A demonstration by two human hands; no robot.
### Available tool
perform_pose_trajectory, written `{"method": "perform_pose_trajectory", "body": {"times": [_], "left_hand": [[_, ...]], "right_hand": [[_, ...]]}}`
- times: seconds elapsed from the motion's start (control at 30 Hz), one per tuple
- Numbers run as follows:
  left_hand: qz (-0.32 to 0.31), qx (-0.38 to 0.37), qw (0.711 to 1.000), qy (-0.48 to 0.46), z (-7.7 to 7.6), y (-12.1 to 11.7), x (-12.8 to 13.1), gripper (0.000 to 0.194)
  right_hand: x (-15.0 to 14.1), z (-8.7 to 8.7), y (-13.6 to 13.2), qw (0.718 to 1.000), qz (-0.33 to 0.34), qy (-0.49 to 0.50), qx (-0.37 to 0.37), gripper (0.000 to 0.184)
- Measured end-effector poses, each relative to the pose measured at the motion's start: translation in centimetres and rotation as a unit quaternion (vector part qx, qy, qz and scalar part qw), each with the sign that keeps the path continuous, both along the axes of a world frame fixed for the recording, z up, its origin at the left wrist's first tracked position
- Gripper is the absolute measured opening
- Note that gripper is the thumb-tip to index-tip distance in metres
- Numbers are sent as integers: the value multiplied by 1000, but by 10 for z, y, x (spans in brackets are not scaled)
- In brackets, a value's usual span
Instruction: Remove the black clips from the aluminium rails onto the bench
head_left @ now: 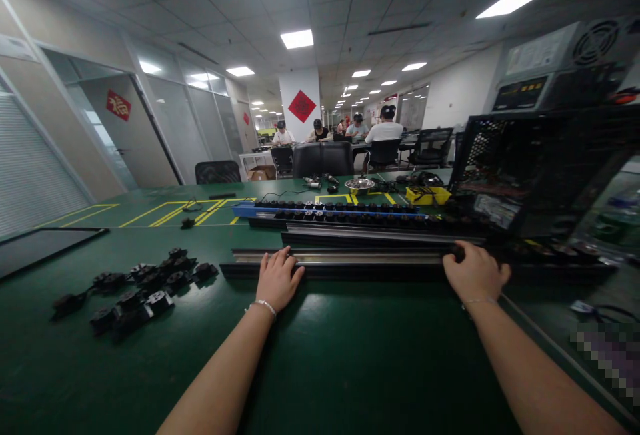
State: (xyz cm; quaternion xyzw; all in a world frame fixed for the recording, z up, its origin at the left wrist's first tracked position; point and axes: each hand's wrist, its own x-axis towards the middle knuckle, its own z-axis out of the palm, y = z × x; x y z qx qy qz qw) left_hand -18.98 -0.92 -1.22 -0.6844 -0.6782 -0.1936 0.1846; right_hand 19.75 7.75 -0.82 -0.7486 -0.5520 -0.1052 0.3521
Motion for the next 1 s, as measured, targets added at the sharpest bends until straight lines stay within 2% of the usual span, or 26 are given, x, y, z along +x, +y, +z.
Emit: {"method": "perform_pose_trajectory", "body": {"times": [0.43,1.0], "left_hand": [[1,-6,1000,-12,0,1,-1,39],[8,-19,1000,1,-3,4,-4,42]], "right_hand": [[-8,-5,0,999,25,-28,19,37],[-25,-2,-5,995,82,-52,24,35]]}}
